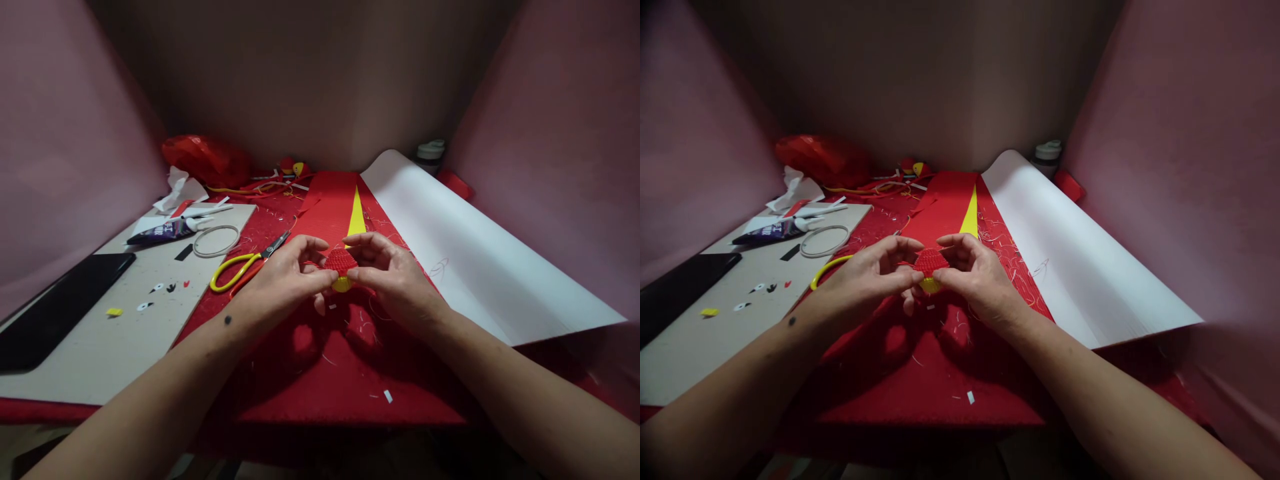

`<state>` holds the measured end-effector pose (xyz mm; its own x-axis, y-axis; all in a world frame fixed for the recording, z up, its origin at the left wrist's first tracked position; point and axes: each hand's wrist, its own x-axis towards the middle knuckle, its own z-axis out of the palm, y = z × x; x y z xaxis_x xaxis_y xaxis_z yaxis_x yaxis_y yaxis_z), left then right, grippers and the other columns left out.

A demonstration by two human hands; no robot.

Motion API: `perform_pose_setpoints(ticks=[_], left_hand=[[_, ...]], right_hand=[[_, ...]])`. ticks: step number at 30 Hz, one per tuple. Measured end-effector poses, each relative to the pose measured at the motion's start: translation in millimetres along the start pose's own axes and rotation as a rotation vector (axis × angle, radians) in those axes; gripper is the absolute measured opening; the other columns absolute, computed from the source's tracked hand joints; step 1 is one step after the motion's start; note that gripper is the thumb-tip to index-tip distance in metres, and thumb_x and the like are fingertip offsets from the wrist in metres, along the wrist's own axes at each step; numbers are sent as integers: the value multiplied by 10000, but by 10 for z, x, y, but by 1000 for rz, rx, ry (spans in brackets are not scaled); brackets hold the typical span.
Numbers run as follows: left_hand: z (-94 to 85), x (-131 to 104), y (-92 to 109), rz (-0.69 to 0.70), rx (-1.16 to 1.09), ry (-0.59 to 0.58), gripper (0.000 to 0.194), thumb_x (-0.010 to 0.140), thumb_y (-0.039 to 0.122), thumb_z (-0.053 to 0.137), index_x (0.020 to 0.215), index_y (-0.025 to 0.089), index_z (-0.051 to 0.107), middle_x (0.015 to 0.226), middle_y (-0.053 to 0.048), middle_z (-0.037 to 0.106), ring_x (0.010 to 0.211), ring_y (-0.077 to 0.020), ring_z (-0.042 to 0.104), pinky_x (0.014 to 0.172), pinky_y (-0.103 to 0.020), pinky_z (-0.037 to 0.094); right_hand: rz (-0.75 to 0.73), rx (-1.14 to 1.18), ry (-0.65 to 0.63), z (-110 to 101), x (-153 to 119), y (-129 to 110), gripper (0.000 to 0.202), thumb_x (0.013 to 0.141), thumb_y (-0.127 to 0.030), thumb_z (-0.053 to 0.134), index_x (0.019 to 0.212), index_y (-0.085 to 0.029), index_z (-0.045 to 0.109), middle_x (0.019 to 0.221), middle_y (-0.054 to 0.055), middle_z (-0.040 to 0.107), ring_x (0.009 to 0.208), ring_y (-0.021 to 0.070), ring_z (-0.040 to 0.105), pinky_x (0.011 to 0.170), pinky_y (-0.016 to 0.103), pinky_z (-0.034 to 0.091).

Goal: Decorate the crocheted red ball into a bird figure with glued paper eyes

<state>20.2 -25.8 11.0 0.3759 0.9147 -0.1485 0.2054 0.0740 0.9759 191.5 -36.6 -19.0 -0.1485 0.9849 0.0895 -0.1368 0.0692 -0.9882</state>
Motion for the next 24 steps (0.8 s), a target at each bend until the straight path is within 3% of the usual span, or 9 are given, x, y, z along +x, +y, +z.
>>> perform_pose_setpoints(ticks=[24], left_hand=[[38, 16, -12, 27, 35, 29, 365, 723, 224, 659, 1020, 161, 458, 779, 30, 572, 474, -116, 595, 527, -283, 465]], right_hand=[[15, -20, 37, 37, -24, -33, 364, 628, -156, 692, 968, -201, 572, 989, 46, 613, 991, 200, 574, 834, 349, 480]])
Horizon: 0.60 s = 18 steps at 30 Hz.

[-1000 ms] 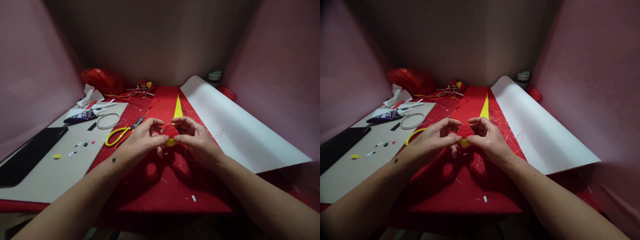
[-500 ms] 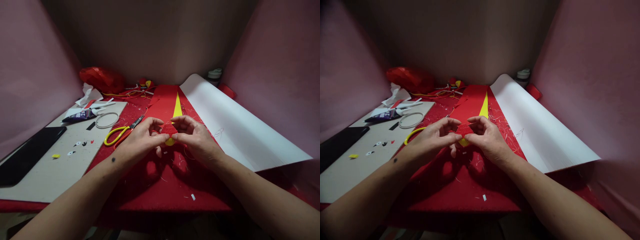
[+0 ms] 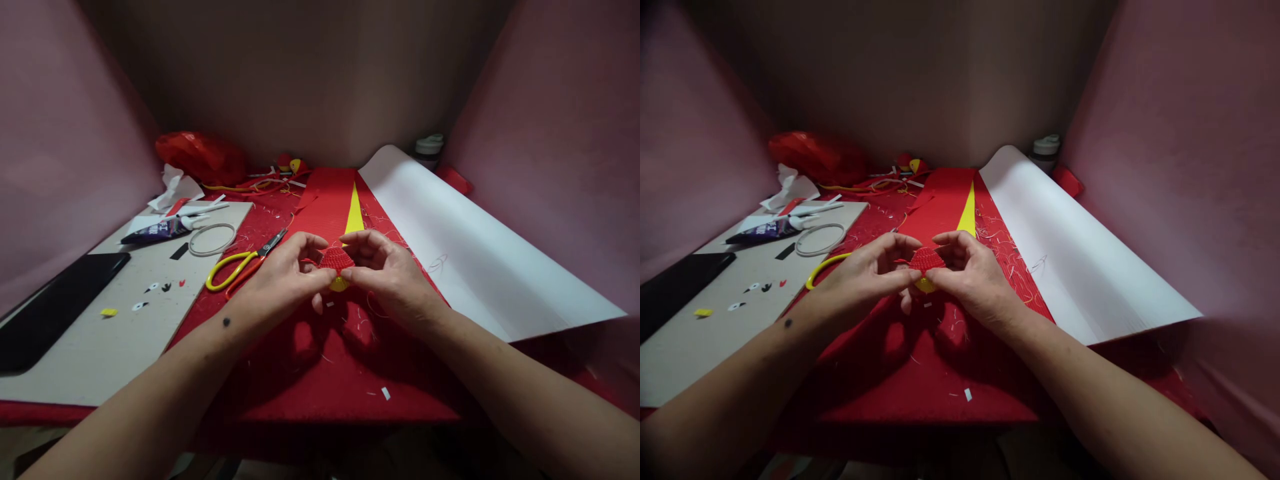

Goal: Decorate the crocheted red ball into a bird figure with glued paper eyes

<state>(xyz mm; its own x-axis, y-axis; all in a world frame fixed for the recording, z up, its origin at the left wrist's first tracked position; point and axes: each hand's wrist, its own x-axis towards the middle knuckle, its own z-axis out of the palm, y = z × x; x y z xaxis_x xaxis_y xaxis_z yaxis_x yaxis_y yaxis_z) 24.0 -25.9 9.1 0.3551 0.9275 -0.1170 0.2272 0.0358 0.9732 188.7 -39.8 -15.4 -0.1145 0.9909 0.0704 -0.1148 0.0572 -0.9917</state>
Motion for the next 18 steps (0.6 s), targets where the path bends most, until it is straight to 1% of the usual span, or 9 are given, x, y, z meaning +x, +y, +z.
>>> perform_pose_setpoints(ticks=[3, 6, 9, 11, 14, 18], left_hand=[[-49, -16, 9, -26, -25, -30, 372, 740, 258, 686, 1038, 166, 484, 762, 39, 592, 488, -115, 613, 555, -275, 477], [-72, -20, 5, -39, -52, -33, 379, 747, 269, 692, 1049, 169, 485, 753, 42, 600, 483, -118, 617, 552, -276, 484], [-56, -14, 3, -40, -43, -20, 341, 755, 240, 665, 1033, 166, 481, 765, 36, 597, 471, -117, 612, 534, -277, 481], [-33, -9, 3, -41, -32, -13, 326, 749, 215, 651, 1021, 165, 477, 735, 42, 581, 464, -116, 605, 528, -275, 475], [1, 0, -2, -29, -46, 0, 341, 712, 187, 652, 996, 166, 463, 724, 42, 565, 468, -118, 595, 510, -275, 471], [9, 11, -10, 8, -42, -1, 362, 688, 180, 647, 991, 167, 450, 766, 28, 567, 480, -121, 591, 500, -286, 471]], right_hand=[[19, 21, -9, -2, -1, -17, 365, 627, -150, 684, 971, -198, 571, 988, 50, 616, 961, 202, 582, 788, 347, 485], [24, 33, -1, 1, 1, -26, 363, 624, -139, 677, 968, -195, 574, 994, 50, 615, 965, 199, 577, 798, 348, 478], [25, 37, 11, 7, 1, -27, 371, 612, -133, 680, 963, -193, 576, 972, 43, 609, 955, 191, 573, 800, 343, 478], [26, 39, 10, 11, -1, -24, 378, 607, -134, 683, 965, -190, 575, 957, 42, 607, 941, 191, 574, 780, 340, 484], [28, 38, 1, 14, 0, -17, 382, 613, -139, 680, 976, -185, 572, 966, 53, 610, 940, 199, 579, 763, 345, 491], [18, 28, 10, 12, 8, -13, 379, 618, -149, 682, 978, -191, 572, 983, 54, 610, 968, 205, 578, 793, 354, 487]])
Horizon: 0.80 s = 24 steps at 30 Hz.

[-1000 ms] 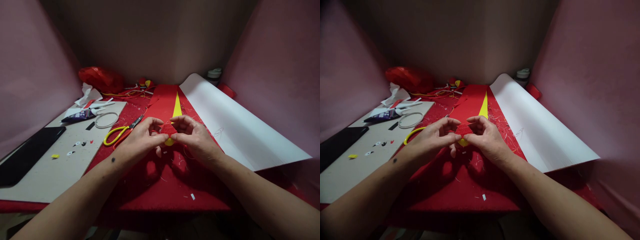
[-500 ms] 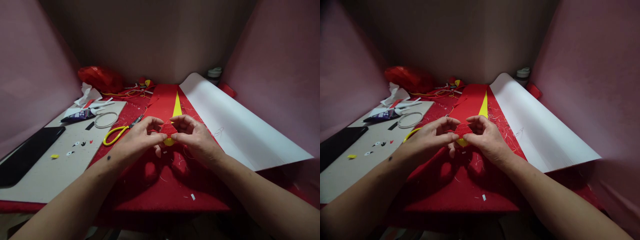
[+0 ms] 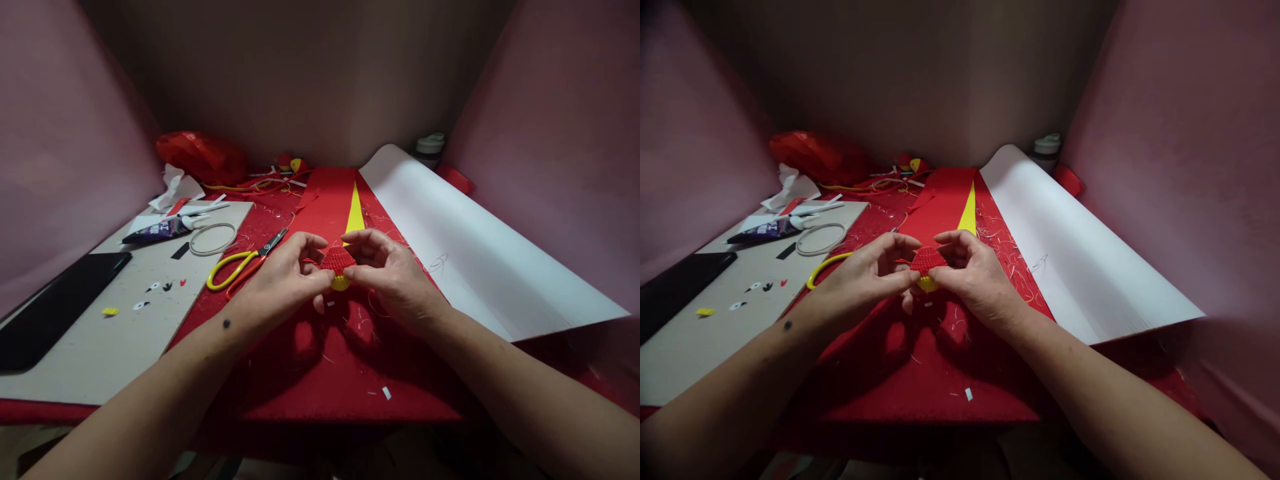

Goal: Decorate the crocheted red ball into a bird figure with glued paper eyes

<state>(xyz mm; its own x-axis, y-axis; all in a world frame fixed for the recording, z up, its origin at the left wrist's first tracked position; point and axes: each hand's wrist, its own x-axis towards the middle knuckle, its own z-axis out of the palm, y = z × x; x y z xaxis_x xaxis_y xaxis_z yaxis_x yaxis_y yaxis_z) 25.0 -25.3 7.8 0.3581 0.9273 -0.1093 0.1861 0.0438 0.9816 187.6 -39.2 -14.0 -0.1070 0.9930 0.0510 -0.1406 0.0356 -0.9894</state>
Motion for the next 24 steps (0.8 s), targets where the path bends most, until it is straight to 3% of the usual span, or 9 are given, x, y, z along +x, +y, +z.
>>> perform_pose_setpoints(ticks=[11, 17, 24], left_hand=[[-19, -2, -22, -8, 2, -20, 391, 677, 207, 667, 993, 170, 440, 798, 26, 560, 487, -115, 591, 508, -283, 461], [-33, -19, 21, -8, 79, -36, 363, 738, 247, 639, 1033, 168, 444, 706, 53, 555, 482, -133, 613, 559, -291, 467], [5, -8, 29, -31, 23, -2, 368, 699, 206, 655, 988, 173, 429, 774, 32, 557, 458, -119, 596, 518, -288, 467]], right_hand=[[4, -18, 7, 8, 1, -9, 372, 613, -146, 685, 965, -197, 576, 974, 49, 612, 977, 209, 578, 809, 358, 487], [-14, -31, 6, 4, -10, -14, 372, 617, -140, 686, 969, -200, 580, 983, 41, 611, 981, 193, 576, 824, 336, 485], [-29, -39, -8, 10, -16, -13, 349, 632, -146, 689, 956, -208, 578, 975, 42, 618, 976, 194, 583, 822, 338, 489]])
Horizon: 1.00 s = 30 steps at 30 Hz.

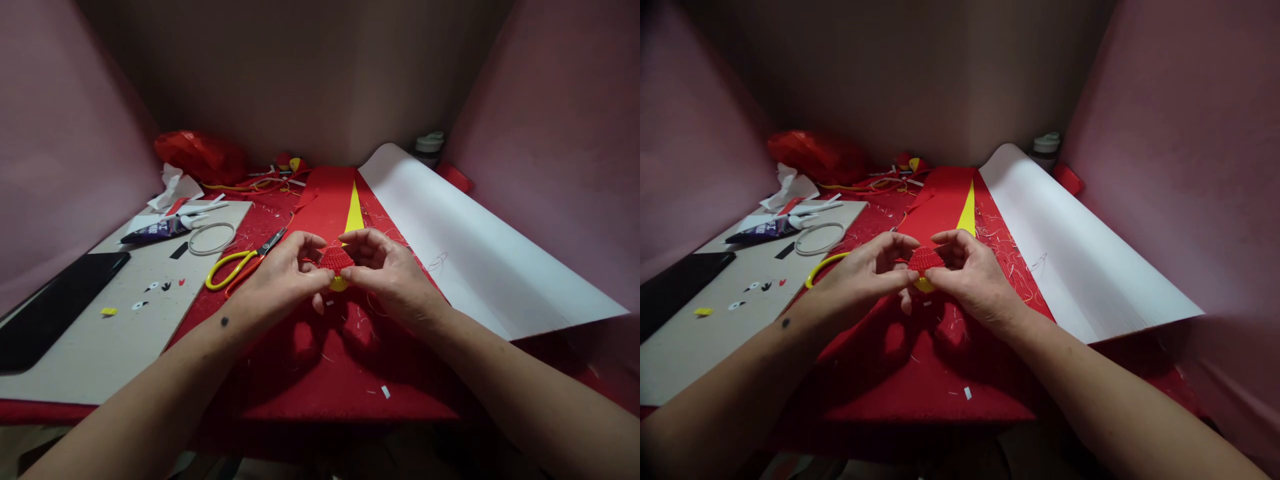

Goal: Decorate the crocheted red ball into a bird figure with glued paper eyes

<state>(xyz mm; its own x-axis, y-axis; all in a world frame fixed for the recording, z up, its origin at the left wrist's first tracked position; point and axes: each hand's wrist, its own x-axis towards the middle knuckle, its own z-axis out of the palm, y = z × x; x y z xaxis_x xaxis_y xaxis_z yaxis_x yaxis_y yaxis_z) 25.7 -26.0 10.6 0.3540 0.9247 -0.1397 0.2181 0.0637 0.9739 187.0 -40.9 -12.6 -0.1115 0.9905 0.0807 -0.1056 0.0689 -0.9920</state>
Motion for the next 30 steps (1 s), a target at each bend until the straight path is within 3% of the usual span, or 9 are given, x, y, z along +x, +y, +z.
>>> perform_pose_setpoints(ticks=[17, 30], left_hand=[[-9, -10, -29, 14, -34, -6, 392, 693, 198, 663, 1002, 183, 422, 698, 47, 572, 438, -127, 590, 501, -268, 434], [-2, -6, -89, 42, -1, 2, 409, 708, 225, 689, 1026, 190, 433, 779, 30, 582, 465, -102, 587, 480, -244, 440]], right_hand=[[-33, -37, -12, -26, 29, 29, 341, 648, -172, 685, 970, -204, 578, 933, 33, 605, 917, 188, 575, 804, 351, 479], [-66, -141, 7, 4, 18, 11, 395, 627, -163, 660, 1001, -202, 536, 877, 26, 604, 841, 182, 608, 769, 359, 515]])
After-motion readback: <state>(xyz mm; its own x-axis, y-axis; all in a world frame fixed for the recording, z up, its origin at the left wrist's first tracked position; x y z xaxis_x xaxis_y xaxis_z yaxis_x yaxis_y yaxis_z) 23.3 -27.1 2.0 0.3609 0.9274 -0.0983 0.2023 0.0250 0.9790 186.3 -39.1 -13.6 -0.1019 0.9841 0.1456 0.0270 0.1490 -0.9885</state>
